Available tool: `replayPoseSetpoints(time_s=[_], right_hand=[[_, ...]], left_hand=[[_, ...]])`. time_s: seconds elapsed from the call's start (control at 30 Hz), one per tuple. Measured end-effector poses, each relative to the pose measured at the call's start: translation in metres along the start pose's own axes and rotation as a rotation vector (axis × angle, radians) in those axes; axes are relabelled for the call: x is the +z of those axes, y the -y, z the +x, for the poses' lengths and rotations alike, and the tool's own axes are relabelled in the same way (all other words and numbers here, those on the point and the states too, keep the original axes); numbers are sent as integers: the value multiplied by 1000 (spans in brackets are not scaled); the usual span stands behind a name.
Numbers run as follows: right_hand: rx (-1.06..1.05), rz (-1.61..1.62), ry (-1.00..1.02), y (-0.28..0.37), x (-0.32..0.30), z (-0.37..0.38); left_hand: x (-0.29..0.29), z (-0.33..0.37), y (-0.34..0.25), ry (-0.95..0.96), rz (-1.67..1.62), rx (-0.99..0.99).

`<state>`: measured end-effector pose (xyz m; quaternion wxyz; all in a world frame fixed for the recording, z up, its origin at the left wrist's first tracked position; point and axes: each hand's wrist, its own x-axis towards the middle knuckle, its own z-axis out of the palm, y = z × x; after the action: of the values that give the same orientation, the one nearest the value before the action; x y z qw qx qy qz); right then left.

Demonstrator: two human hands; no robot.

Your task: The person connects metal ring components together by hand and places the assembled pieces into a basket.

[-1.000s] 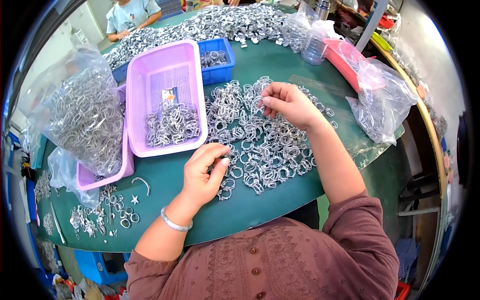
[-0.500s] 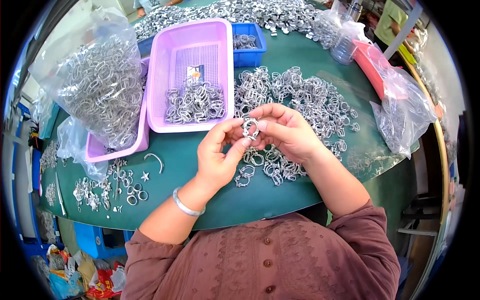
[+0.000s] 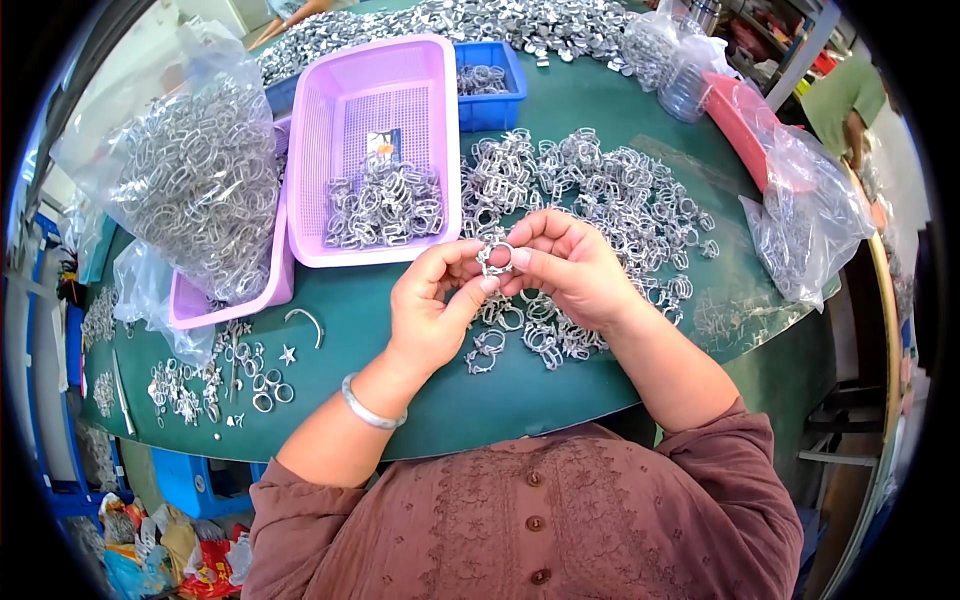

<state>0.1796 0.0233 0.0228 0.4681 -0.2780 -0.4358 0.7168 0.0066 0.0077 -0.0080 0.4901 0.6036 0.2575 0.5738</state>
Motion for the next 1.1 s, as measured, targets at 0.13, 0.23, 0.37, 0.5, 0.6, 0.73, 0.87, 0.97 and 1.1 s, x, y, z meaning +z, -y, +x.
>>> replayPoseSetpoints(time_s=[0.13,0.23,0.37,0.5,0.6,0.73,0.87,0.97,1.1], right_hand=[[9,-4,8,0,-1,0],[-13,-29,19,-2,-3,0],[-23,-53,20,-1,-1,-1],[-25,-65,5,-1,-1,-1],[-41,-112,7,-2,-2,-2],[-46,-133,13,-2,-2,-1],[-37,-136,7,-2,-3,-1],[-22,-148,-9,-2,-3,-1],[-13,-143,-16,-1,-2,-1]], left_hand=[[-1,0,1,-22,-28,-37],[-2,0,2,-9,-29,-52],[-2,0,2,1,-44,-30],[1,1,-2,-38,-71,-81],[2,1,-3,-61,-119,-162],[-4,-1,1,-65,-78,-191],[-6,-2,3,-65,-89,-232],[-6,-1,2,-55,-111,-243],[-6,-1,2,-54,-106,-247]])
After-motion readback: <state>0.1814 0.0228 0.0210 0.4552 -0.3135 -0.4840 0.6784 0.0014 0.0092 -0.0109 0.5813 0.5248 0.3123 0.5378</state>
